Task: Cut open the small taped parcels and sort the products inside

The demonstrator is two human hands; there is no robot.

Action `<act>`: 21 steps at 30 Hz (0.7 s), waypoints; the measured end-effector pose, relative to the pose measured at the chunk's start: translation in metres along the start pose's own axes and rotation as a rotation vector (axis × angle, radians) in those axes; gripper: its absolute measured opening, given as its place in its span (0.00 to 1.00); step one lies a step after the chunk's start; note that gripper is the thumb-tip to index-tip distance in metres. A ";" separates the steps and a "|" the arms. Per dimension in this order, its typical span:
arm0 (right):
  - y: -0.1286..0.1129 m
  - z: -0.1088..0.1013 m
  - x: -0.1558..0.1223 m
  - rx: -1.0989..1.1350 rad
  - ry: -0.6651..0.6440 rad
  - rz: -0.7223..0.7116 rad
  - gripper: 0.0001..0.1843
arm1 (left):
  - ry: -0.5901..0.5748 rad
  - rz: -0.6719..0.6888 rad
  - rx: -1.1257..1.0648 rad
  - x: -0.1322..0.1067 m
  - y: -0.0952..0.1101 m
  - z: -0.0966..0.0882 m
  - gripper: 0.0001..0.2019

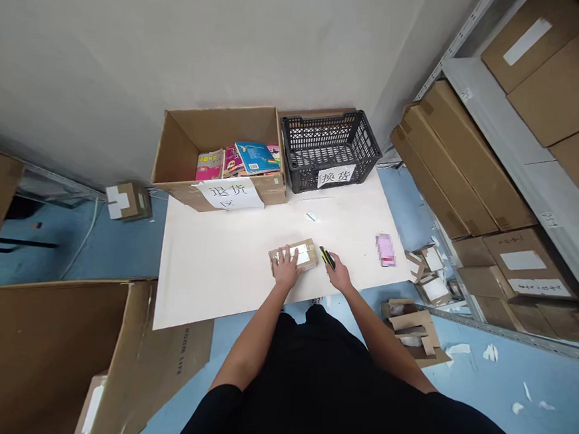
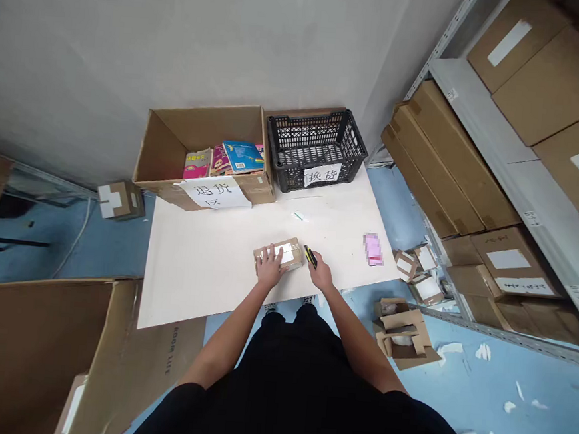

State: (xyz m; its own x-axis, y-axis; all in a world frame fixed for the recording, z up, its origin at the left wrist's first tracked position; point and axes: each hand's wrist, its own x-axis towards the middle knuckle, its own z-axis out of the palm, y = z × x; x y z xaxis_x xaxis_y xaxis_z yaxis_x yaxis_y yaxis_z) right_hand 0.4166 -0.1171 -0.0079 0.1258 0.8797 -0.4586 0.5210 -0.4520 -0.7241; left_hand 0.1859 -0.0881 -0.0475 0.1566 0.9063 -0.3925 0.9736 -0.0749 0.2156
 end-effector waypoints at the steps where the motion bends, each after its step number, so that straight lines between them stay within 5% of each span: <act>1: 0.000 -0.002 0.006 0.029 -0.021 -0.001 0.25 | -0.002 0.001 0.010 0.000 0.002 -0.001 0.42; 5: 0.000 -0.005 0.033 0.137 -0.119 0.039 0.15 | -0.001 0.031 0.029 -0.005 -0.002 -0.005 0.42; 9: 0.005 -0.002 0.048 0.190 -0.196 0.071 0.16 | 0.008 0.041 0.026 -0.008 -0.005 -0.005 0.40; 17: 0.042 -0.012 0.029 0.174 -0.326 0.029 0.18 | 0.019 0.001 0.063 -0.012 0.000 0.004 0.37; 21: 0.056 -0.023 0.025 0.174 -0.287 -0.017 0.19 | 0.022 0.001 0.072 -0.012 0.000 0.001 0.38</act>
State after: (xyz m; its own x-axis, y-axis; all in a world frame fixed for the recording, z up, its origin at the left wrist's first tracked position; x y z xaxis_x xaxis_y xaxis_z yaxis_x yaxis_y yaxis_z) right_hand 0.4680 -0.1166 -0.0483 -0.1375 0.8212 -0.5538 0.3656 -0.4776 -0.7989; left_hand 0.1843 -0.0997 -0.0437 0.1550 0.9151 -0.3722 0.9830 -0.1052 0.1507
